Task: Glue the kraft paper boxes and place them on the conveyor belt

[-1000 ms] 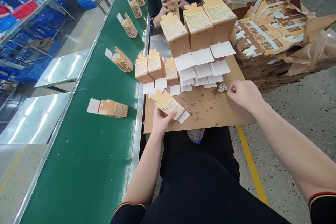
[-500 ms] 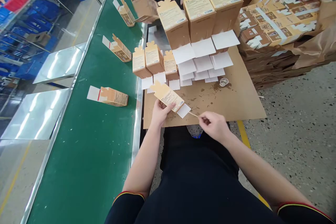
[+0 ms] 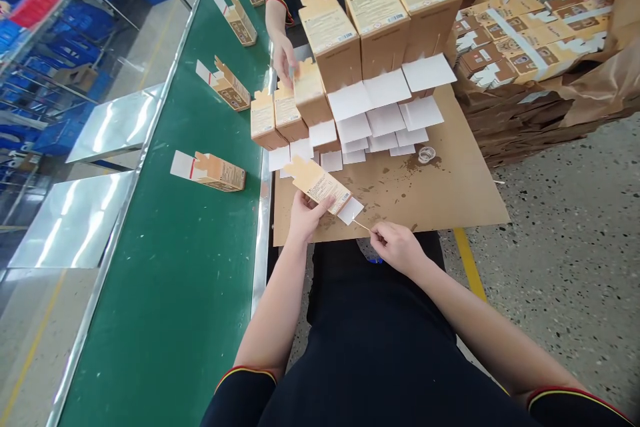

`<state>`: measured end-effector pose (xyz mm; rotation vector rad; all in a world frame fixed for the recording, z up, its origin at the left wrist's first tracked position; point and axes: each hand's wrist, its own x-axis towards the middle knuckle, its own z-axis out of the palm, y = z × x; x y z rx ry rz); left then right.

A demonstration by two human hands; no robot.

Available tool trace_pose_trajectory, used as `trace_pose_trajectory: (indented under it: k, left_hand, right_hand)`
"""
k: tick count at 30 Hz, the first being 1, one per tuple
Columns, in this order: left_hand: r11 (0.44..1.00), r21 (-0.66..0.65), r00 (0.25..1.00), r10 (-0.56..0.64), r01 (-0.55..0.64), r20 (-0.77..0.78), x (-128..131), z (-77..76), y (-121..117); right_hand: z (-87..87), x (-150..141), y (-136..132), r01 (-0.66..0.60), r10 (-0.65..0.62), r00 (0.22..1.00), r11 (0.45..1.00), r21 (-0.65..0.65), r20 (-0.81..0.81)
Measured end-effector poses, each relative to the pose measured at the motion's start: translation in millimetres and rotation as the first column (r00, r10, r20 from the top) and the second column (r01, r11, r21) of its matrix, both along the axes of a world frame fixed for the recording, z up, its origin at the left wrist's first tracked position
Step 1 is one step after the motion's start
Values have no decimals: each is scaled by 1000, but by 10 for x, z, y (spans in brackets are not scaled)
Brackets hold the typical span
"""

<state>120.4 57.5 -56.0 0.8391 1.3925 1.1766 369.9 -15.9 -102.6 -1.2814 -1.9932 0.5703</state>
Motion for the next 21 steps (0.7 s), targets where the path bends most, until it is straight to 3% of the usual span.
trace_pose_trajectory:
  k: [6, 11, 17, 21]
  left_hand:
    - [996, 86, 983, -8, 24, -182, 157, 51, -192]
    - [991, 125, 923, -1, 53, -384, 331, -45, -424]
    - [993, 113, 900, 13, 40, -435, 438, -178, -421]
    - [990, 136, 916, 25, 32, -401, 384, -131, -403]
  right_hand:
    - [61, 146, 67, 177, -176, 976, 984, -9, -128]
    - [145, 329, -57, 303, -311, 932, 951, -69, -185]
    - [237, 371, -220, 321, -321, 915, 946, -41, -244]
    - [243, 326, -204, 290, -281, 918, 957, -11, -280]
